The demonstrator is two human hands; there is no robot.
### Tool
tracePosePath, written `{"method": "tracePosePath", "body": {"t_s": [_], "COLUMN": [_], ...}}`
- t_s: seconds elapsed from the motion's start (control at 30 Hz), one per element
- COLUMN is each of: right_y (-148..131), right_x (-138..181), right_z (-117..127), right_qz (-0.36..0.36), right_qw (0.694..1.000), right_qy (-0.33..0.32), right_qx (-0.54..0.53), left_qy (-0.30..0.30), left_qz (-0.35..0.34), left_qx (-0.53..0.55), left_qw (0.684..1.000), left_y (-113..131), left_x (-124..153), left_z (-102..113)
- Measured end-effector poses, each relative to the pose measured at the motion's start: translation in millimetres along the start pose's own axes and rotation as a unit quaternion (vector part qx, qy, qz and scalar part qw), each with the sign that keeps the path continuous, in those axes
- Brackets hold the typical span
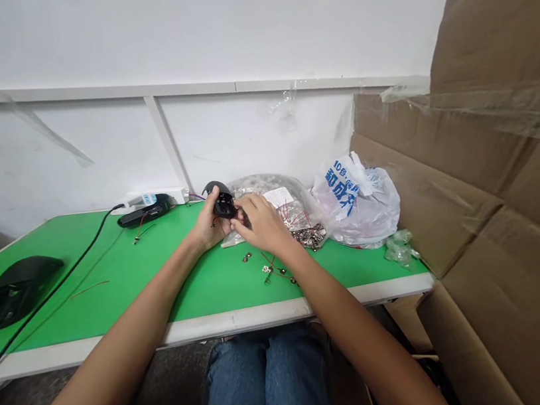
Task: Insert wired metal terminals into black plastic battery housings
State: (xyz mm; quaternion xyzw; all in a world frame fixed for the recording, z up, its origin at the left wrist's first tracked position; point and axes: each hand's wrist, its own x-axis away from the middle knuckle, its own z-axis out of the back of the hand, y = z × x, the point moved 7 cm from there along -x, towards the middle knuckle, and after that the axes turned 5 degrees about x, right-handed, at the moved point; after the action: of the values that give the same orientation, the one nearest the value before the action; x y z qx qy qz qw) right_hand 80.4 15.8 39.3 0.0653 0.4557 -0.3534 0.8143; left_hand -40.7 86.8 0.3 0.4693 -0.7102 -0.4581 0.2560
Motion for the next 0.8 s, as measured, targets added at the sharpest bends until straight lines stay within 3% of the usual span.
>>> {"method": "tracePosePath", "body": {"t_s": [0.33, 0.57, 0.67, 0.8], "right_y": [-4, -4, 2, 11], "right_x": [1, 0, 0, 0], "right_z": [-1, 9, 20, 52], "right_qz": [0.006, -0.019, -0.037, -0.057], "right_qw": [1.0, 0.999, 0.996, 0.988], "right_qy": [-0.01, 0.043, 0.074, 0.139], "right_qx": [-0.003, -0.015, -0.026, -0.036], "left_qy": [0.015, 0.023, 0.007, 0.002], "left_qz": [-0.004, 0.006, 0.018, 0.024], "left_qx": [0.014, 0.03, 0.024, 0.039], "left_qw": [1.0, 0.999, 1.0, 0.999], "left_y": [-1, 0, -2, -5], "left_x": [0, 3, 2, 3], "left_z": [0, -1, -1, 1]}}
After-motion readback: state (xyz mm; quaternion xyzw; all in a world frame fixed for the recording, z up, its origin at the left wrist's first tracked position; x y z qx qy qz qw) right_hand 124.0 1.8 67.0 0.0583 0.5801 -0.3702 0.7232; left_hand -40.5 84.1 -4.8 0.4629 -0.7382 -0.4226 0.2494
